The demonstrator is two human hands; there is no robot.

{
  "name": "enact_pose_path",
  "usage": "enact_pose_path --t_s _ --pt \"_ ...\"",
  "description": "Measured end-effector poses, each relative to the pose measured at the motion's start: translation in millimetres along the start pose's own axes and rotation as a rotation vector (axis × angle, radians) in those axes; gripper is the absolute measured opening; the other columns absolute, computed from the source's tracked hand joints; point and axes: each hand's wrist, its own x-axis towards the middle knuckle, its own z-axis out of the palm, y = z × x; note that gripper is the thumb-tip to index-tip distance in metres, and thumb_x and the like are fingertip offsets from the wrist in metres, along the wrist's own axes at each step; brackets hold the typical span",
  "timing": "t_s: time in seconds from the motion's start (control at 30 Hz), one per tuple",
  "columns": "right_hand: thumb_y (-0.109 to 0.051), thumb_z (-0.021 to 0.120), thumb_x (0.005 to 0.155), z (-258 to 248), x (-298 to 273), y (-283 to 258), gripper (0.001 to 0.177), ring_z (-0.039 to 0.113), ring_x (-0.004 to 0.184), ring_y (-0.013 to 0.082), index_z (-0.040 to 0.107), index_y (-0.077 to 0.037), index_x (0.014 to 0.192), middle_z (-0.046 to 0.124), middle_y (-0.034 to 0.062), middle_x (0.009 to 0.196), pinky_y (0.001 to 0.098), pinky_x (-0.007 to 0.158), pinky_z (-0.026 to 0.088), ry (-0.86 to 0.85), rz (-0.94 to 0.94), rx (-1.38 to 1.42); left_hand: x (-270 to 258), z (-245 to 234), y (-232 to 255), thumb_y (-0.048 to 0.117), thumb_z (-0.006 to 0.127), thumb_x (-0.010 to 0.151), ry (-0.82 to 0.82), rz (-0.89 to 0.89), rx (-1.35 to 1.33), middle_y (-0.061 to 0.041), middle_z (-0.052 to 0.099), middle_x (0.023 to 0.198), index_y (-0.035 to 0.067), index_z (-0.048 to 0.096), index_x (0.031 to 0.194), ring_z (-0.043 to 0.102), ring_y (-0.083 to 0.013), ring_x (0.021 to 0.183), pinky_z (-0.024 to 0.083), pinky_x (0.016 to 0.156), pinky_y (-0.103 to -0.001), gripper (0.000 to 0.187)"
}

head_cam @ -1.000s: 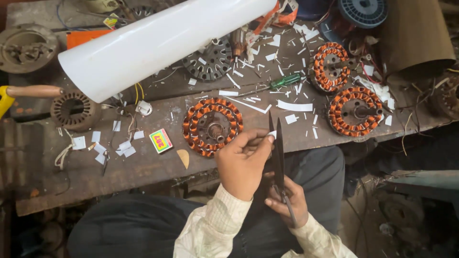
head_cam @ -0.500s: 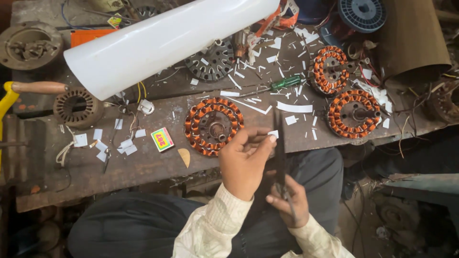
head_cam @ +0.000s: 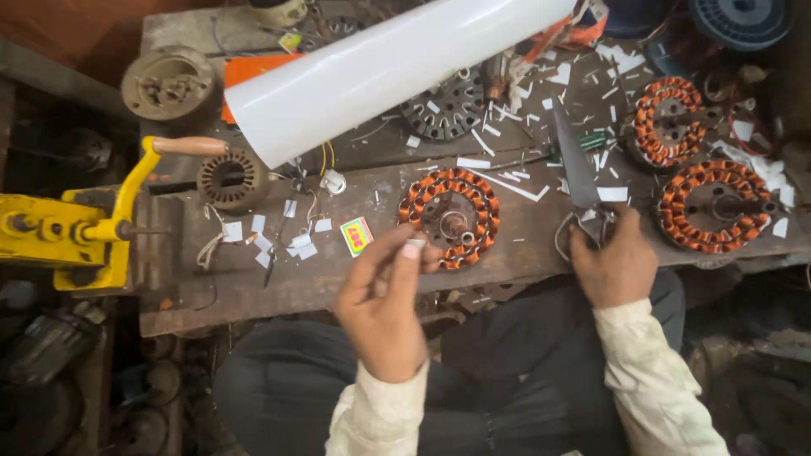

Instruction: The person places small white insulating strips into the slots of a copper-wound motor stator. They use shears to cut the strips to size and then insert them by hand into the stator slots.

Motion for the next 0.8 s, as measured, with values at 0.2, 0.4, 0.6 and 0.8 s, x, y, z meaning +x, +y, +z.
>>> enact_pose_path --t_s 0.2,0.4,0.6,0.8 --pt "-0.02 0.08 0.092 7 8 -8 0.041 0.066 0.09 0.0401 0.066 -0.005 0.128 0.065 0.0194 0.106 0.0486 0.075 0.053 0.024 -0.071 -0.122 -2 -10 -19 -0.002 0.065 0.093 -0.019 -0.202 -0.099 -0.014 0.076 0.107 -0.002 0.065 0.108 0.076 -0.0195 0.092 0.062 0.074 -0.032 0.015" --pt "-0.032 0.084 0.076 -27 42 -38 0.037 0.067 0.087 0.0349 0.072 -0.007 0.101 0.065 0.0153 0.092 0.0462 0.081 0.056 -0.078 -0.32 -0.57 -6 -12 -44 -0.006 0.069 0.097 -0.131 -0.087 -0.156 -0.007 0.068 0.102 -0.003 0.064 0.112 0.065 -0.0138 0.091 0.054 0.083 -0.028 0.016" --pt "-0.012 0.079 0.087 -89 31 -130 0.03 0.072 0.088 0.024 0.072 -0.005 0.116 0.072 0.011 0.102 0.0343 0.077 0.055 -0.258 -0.277 0.321 -8 -11 -43 -0.005 0.067 0.093 -0.156 -0.25 -0.261 -0.011 0.072 0.093 -0.003 0.064 0.108 0.069 -0.0165 0.083 0.057 0.076 -0.031 0.015" --pt "0.002 0.079 0.081 -78 4 -172 0.031 0.074 0.101 0.0253 0.073 -0.007 0.11 0.073 0.0104 0.108 0.0328 0.088 0.059 -0.194 -0.521 0.594 -7 -19 -37 -0.009 0.067 0.091 -0.225 -0.126 -0.318 -0.014 0.067 0.108 -0.005 0.064 0.104 0.067 -0.0203 0.099 0.054 0.092 -0.034 0.014"
